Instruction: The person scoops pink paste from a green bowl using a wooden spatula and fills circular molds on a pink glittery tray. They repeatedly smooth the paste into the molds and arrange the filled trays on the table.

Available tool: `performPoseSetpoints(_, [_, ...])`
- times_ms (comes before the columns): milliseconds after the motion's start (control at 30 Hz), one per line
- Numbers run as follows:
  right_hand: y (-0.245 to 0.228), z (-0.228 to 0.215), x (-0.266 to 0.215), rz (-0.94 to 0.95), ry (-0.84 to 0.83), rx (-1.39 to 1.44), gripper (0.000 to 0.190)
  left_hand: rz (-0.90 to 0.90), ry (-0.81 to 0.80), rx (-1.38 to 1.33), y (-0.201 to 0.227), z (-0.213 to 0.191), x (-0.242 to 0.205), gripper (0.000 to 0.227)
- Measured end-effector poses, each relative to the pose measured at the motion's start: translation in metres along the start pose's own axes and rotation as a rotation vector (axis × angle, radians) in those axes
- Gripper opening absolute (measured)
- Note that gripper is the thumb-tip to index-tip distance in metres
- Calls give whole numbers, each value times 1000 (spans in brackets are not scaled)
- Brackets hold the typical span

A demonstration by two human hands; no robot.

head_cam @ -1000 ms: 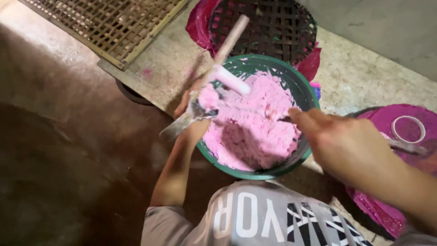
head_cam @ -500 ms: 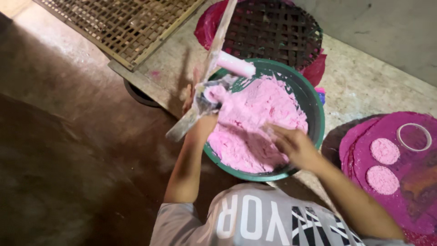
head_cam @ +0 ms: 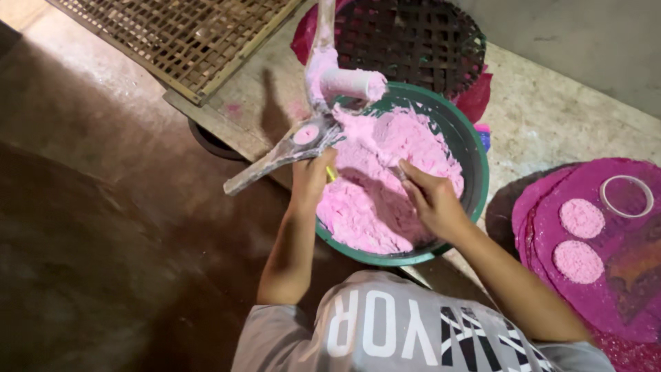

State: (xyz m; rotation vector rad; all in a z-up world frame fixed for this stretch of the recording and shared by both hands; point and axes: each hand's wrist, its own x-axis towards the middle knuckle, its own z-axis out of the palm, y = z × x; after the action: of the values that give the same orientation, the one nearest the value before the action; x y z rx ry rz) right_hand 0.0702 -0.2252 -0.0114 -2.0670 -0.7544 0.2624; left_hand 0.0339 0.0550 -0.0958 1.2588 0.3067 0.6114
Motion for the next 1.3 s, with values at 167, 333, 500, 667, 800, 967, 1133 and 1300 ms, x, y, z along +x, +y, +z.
performPoseSetpoints(167, [-29, -30, 0, -277, -11, -119, 38, -161, 21, -397, 26, -5, -1, 22])
performPoseSetpoints(333, [-39, -121, 51, -529, 116, -300, 34, -210, -397, -218, 89, -41, -34, 39])
performPoseSetpoints(500, [-42, -133, 81, -647, 27, -449, 33, -288, -511, -291, 118, -45, -53, 50])
performPoseSetpoints(667, [-25, -91, 84, -592, -22, -263, 35, -253, -347, -469, 111, -22, -56, 53])
performPoseSetpoints(800, [5, -36, 78, -517, -189, -352, 70, -171, -275, -571, 111, -10, -55, 46])
performPoseSetpoints(967, [8, 3, 61, -55, -441, -293, 65, -14, -300, -482, 128, 4, -60, 28])
performPoseSetpoints(1133, [-11, -48, 40, -506, -78, -19, 64, -306, -603, -571, 100, 59, -95, 21])
performPoseSetpoints(1300, [-17, -85, -29, -534, -43, 1347, 80, -700, -951, -672, 54, 132, -147, 30])
